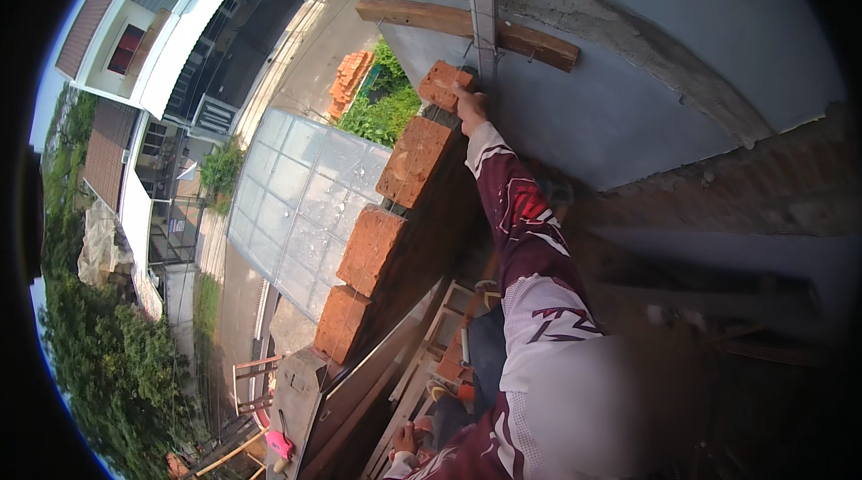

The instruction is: The person applies mortar to a brick wall using a trowel, places bricks one by one along a guide line, and taps them into position. The person repeatedly scoops mortar from a bucket and spreads it along the wall edge.

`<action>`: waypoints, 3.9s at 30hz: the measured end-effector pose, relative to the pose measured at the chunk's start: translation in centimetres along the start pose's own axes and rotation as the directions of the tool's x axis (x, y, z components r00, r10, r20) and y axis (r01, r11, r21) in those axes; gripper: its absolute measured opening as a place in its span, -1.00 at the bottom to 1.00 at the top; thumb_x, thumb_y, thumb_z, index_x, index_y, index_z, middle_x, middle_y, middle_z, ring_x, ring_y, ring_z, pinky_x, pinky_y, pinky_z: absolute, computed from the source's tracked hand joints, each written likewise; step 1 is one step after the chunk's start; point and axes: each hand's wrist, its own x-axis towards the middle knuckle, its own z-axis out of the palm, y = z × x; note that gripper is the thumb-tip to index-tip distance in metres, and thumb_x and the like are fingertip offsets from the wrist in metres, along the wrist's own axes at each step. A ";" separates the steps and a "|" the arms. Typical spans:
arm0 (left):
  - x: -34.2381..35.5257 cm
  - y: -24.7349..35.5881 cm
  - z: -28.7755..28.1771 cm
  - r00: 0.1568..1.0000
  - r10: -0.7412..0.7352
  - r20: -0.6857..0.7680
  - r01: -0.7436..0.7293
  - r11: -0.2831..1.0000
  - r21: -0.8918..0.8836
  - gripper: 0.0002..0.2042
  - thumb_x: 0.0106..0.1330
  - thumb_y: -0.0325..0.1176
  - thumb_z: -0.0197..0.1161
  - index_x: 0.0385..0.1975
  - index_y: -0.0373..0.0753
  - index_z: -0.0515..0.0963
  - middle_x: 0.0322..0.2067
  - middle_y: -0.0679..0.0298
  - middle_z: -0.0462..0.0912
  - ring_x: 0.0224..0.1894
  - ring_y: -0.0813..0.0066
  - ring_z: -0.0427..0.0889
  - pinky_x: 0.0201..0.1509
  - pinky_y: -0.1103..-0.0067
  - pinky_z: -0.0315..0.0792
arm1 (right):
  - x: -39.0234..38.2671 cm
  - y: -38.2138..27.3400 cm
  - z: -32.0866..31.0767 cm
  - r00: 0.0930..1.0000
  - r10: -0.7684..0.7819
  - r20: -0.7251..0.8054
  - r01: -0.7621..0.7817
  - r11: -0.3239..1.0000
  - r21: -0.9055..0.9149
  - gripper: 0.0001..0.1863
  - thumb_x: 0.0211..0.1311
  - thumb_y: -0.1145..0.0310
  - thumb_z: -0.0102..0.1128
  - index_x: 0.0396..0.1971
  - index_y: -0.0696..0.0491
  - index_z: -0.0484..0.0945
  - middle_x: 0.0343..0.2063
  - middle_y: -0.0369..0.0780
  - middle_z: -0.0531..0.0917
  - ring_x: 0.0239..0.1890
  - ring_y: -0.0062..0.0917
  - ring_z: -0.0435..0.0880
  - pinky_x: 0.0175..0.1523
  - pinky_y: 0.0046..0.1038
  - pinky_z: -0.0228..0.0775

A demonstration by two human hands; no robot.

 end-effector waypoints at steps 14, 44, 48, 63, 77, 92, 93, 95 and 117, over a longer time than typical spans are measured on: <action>-1.1 0.3 -0.9 0.998 -0.040 -0.048 0.041 0.999 0.011 -0.56 0.35 -0.08 0.16 -0.41 -0.46 0.58 -0.51 0.06 0.65 -0.42 0.31 0.63 -0.33 0.43 0.43 | 2.7 1.3 -1.3 0.996 -0.054 -0.070 0.041 0.982 -0.184 -0.39 0.26 -0.04 0.18 -0.18 0.35 0.56 -0.29 -0.05 0.66 -0.23 -0.31 0.63 -0.14 -0.21 0.40; -2.1 6.5 1.4 0.988 -0.123 0.098 0.133 0.986 -0.101 -0.73 0.39 -0.14 0.18 -0.37 -0.25 0.53 -0.45 0.29 0.65 -0.48 0.49 0.64 -0.50 0.62 0.39 | 3.1 3.4 -2.3 0.955 -0.298 0.015 0.292 0.925 -0.243 -0.64 0.20 0.10 0.32 -0.48 0.15 0.64 -0.69 -0.39 0.43 -0.67 -0.68 0.33 -0.57 -0.44 0.16; -0.9 5.4 1.6 0.986 -0.125 0.107 0.137 0.984 -0.116 -0.72 0.39 -0.16 0.18 -0.36 -0.28 0.53 -0.45 0.24 0.65 -0.48 0.48 0.63 -0.47 0.59 0.42 | 3.3 3.2 -2.7 0.950 -0.311 0.013 0.305 0.921 -0.241 -0.62 0.21 0.08 0.31 -0.47 0.15 0.64 -0.70 -0.40 0.43 -0.68 -0.68 0.33 -0.57 -0.45 0.17; 0.5 5.3 1.7 0.991 0.028 0.129 -0.009 0.990 -0.143 -0.74 0.37 -0.22 0.22 -0.36 -0.33 0.53 -0.46 0.24 0.63 -0.46 0.51 0.61 -0.38 0.59 0.47 | 2.4 1.9 -2.9 0.977 -0.212 0.014 0.202 0.905 -0.375 -0.52 0.25 0.03 0.24 -0.35 0.27 0.64 -0.52 -0.22 0.61 -0.50 -0.54 0.51 -0.40 -0.36 0.33; 0.5 5.6 2.4 0.984 -0.113 0.138 0.128 0.986 -0.107 -0.73 0.38 -0.21 0.22 -0.24 -0.36 0.54 -0.42 0.28 0.61 -0.40 0.55 0.57 -0.25 0.59 0.52 | -0.7 6.6 -7.1 0.921 -0.358 -0.152 0.299 0.901 -0.313 -0.41 0.22 0.18 0.32 0.13 0.23 0.40 -0.15 -0.12 0.59 -0.19 -0.46 0.60 -0.12 -0.45 0.49; 3.2 -8.4 -1.9 0.991 -0.121 0.054 0.124 0.992 -0.039 -0.56 0.20 0.03 0.29 -0.24 -0.30 0.61 -0.30 0.09 0.70 -0.20 0.25 0.67 -0.05 0.44 0.48 | -34.8 37.0 -27.9 0.788 0.615 0.033 0.004 0.049 -0.999 -0.01 0.19 -0.23 0.10 0.32 0.33 0.14 0.29 0.17 0.27 0.38 -0.12 0.23 0.41 -0.34 0.04; 3.0 -8.7 -2.5 0.989 -0.143 0.045 0.145 0.988 -0.051 -0.56 0.20 0.03 0.29 -0.24 -0.30 0.61 -0.31 0.08 0.70 -0.20 0.23 0.68 -0.05 0.43 0.48 | -36.1 39.0 -28.6 0.773 0.632 0.051 0.049 0.020 -0.999 0.00 0.21 -0.29 0.02 0.33 0.32 0.13 0.30 0.17 0.25 0.40 -0.08 0.16 0.44 -0.32 -0.02; 2.0 -9.3 -3.5 0.979 -0.202 0.030 0.204 0.975 -0.086 -0.56 0.20 0.03 0.29 -0.24 -0.29 0.62 -0.32 0.06 0.70 -0.20 0.20 0.68 -0.04 0.40 0.48 | -39.0 38.8 -26.8 0.801 0.596 0.054 0.127 -0.081 -0.989 -0.02 0.22 -0.27 0.01 0.33 0.30 0.14 0.30 0.17 0.24 0.41 -0.08 0.14 0.44 -0.30 -0.04; 7.4 -38.7 -0.2 0.663 -0.746 -0.061 0.510 0.510 -0.692 -0.40 0.13 -0.08 0.37 0.10 -0.33 0.45 0.06 -0.11 0.54 0.11 0.03 0.55 0.19 0.32 0.40 | -57.6 45.2 -14.2 0.442 0.823 0.357 0.867 -0.290 -0.405 -0.34 0.15 0.01 0.21 0.17 0.12 0.43 -0.07 0.00 0.65 0.02 -0.18 0.61 0.17 -0.28 0.38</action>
